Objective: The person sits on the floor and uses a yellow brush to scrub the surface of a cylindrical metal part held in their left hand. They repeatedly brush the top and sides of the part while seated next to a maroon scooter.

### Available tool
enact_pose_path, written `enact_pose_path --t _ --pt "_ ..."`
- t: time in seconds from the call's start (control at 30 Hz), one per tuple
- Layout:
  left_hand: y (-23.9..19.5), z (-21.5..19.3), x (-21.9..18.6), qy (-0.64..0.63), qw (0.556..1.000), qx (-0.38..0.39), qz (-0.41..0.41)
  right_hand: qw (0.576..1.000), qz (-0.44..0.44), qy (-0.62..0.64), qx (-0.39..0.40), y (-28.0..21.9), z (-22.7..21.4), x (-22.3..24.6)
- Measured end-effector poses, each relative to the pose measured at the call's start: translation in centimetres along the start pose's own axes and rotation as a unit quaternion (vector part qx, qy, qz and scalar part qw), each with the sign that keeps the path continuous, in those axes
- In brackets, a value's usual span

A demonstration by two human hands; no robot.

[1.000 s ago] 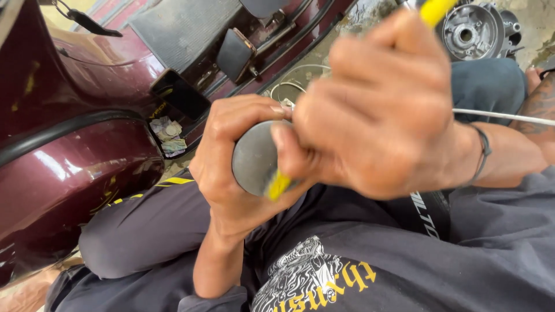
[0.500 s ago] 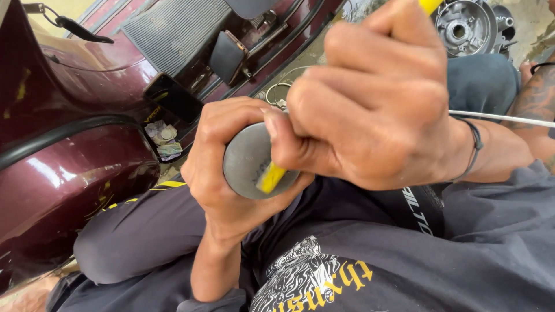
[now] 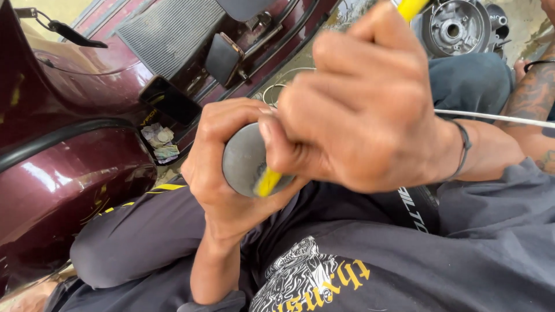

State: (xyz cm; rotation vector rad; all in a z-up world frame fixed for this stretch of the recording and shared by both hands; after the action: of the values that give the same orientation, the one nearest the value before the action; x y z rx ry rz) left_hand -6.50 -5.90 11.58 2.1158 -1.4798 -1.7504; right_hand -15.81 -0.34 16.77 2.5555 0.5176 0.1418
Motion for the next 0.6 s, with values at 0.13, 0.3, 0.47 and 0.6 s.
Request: enact_pose_path --t 0.13,0.3,0.47,0.6 --pt "-0.2 0.0 0.0 -0.012 1.0 -0.012 -0.025 0.999 -0.03 -0.013 0.015 -0.1 0.3 1.1" --pt "-0.2 0.3 -0.2 -0.022 0.999 -0.012 -0.027 0.999 -0.036 -0.015 0.014 -0.2 0.2 1.5" --pt "0.0 0.3 -0.5 -0.017 1.0 -0.004 -0.014 1.0 -0.027 -0.011 -0.012 -0.4 -0.2 1.2" --pt "0.1 0.5 -0.5 -0.018 1.0 0.001 -0.006 0.999 -0.035 -0.017 0.0 -0.5 -0.3 1.3"
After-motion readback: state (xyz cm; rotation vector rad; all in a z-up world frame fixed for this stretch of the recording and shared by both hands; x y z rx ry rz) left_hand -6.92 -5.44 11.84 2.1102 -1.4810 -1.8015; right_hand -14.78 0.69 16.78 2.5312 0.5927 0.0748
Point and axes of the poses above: each hand's wrist, its own y-axis towards the middle knuckle, its own z-axis out of the palm, x = y × z, the point moved 9 cm from there along y, towards the middle knuckle, and after that the axes turned 9 degrees about x, right-handed, at the moved point
